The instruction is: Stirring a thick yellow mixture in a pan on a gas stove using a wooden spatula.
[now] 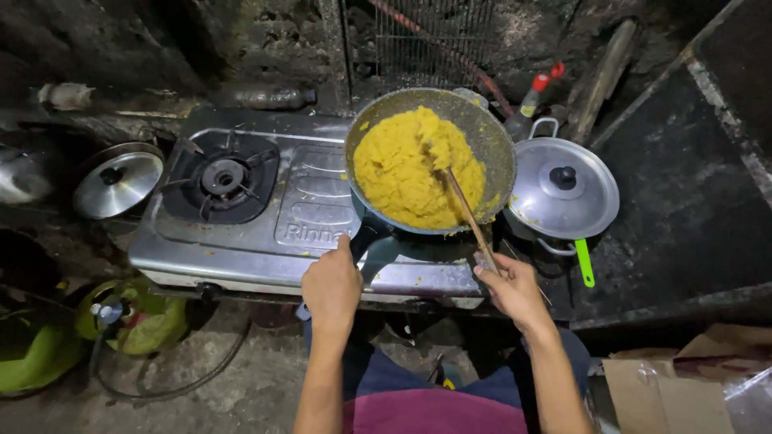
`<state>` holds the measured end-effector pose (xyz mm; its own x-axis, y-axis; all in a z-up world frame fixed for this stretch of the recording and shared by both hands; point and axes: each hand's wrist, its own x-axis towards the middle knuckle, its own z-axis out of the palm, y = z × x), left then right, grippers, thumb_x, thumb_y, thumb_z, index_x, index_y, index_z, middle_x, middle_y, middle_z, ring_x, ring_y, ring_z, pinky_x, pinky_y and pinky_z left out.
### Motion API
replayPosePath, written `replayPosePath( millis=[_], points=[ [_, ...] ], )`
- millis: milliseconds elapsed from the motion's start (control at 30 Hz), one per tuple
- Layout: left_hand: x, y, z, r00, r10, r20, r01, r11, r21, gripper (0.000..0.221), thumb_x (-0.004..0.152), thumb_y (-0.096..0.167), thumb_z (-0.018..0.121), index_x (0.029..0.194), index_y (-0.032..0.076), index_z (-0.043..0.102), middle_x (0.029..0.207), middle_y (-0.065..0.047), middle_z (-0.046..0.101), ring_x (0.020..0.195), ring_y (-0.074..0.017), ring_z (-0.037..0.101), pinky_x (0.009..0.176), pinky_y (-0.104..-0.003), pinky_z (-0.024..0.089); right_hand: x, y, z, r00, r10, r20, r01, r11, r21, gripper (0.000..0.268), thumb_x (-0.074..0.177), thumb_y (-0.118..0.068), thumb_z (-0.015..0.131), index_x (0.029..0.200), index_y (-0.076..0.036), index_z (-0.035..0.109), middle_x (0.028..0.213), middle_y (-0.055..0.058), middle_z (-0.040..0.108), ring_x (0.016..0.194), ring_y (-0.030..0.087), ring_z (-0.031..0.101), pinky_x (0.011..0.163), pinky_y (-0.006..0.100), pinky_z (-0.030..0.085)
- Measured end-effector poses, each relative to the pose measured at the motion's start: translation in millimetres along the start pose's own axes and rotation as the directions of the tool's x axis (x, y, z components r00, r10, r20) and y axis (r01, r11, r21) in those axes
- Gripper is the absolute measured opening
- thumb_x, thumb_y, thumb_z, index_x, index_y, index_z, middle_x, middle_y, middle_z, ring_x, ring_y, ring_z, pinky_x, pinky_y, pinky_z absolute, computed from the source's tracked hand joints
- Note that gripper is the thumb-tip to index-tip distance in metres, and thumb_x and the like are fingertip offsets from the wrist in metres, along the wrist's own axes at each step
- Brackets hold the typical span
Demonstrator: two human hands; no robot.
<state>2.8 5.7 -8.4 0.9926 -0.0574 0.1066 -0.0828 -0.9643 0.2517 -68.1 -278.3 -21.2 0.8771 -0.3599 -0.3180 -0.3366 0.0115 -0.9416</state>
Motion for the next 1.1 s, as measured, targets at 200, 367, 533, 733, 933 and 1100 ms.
replayPosePath(
  millis=[200,367,533,733,933,1100],
  points=[
    [-2.4,1.3,-6.2,0.999,0.026,-0.031,-0.027,0.999,-0.017,0.039,0.088,0.007,0.065,0.126,0.005,0.068,0.07,-0.015,0.072,0.067,-0.0369,0.075,0.062,-0.048,0.062,-13.9,-23.5,6.0,0.944,0.175,0.278,-0.287,0.853,0.436,0.029,0.094,-0.006,0.062,0.119,0.006,0.061,0.052,-0.002,0.032,0.025,0.003,0.027,0.022,0.016,0.022],
    [-2.1,1.7,-7.9,0.998,0.049,-0.034,-0.049,0.999,-0.012,0.039,0.09,0.006,0.063,0.128,0.004,0.067,0.07,-0.015,0.072,0.066,-0.036,0.075,0.063,-0.049,0.062,-12.9,-35.8,-2.2,0.957,0.17,0.234,-0.248,0.9,0.359,0.026,0.094,-0.004,0.062,0.118,0.006,0.059,0.055,-0.002,0.033,0.026,0.004,0.027,0.023,0.017,0.022],
    [-2.6,2.3,-10.8,0.998,0.049,-0.031,-0.05,0.999,-0.008,0.037,0.09,0.006,0.064,0.127,0.004,0.067,0.069,-0.015,0.071,0.065,-0.0354,0.075,0.062,-0.048,0.062,-13.2,-41.9,-10.1,0.967,0.155,0.203,-0.219,0.913,0.345,0.026,0.093,-0.004,0.063,0.116,0.006,0.06,0.053,-0.001,0.034,0.025,0.004,0.029,0.022,0.017,0.023],
    [-2.6,5.1,-15.5,0.998,0.052,-0.028,-0.052,0.999,-0.002,0.036,0.089,0.006,0.064,0.125,0.006,0.069,0.067,-0.014,0.07,0.064,-0.035,0.075,0.061,-0.048,0.062,-8.7,-33.6,-20.5,0.986,0.089,0.143,-0.123,0.96,0.253,0.028,0.092,-0.002,0.064,0.118,0.006,0.062,0.05,0.004,0.035,0.025,0.007,0.027,0.022,0.019,0.023],
    [-3.8,7.0,-18.2,0.999,0.039,-0.031,-0.039,0.999,0.022,0.034,0.09,0.007,0.065,0.123,0.007,0.069,0.068,-0.013,0.071,0.066,-0.0345,0.075,0.062,-0.047,0.062,9.4,-2.6,-29.4,0.99,0.09,0.111,-0.101,0.991,0.093,0.034,0.089,-0.001,0.069,0.121,0.011,0.065,0.048,0.009,0.039,0.028,0.01,0.026,0.023,0.024,0.023],
    [-2.2,6.2,-14.5,0.999,0.044,-0.024,-0.044,0.999,0.009,0.036,0.091,0.006,0.064,0.127,0.007,0.068,0.068,-0.015,0.071,0.066,-0.0355,0.075,0.061,-0.048,0.062,8.7,-9.3,-29.8,0.94,-0.306,-0.153,0.072,0.613,-0.786,0.049,0.081,-0.026,0.082,0.126,-0.009,0.076,0.1,0.022,0.078,0.091,0.042,0.074,0.077,0.047,0.06]
  ],
)
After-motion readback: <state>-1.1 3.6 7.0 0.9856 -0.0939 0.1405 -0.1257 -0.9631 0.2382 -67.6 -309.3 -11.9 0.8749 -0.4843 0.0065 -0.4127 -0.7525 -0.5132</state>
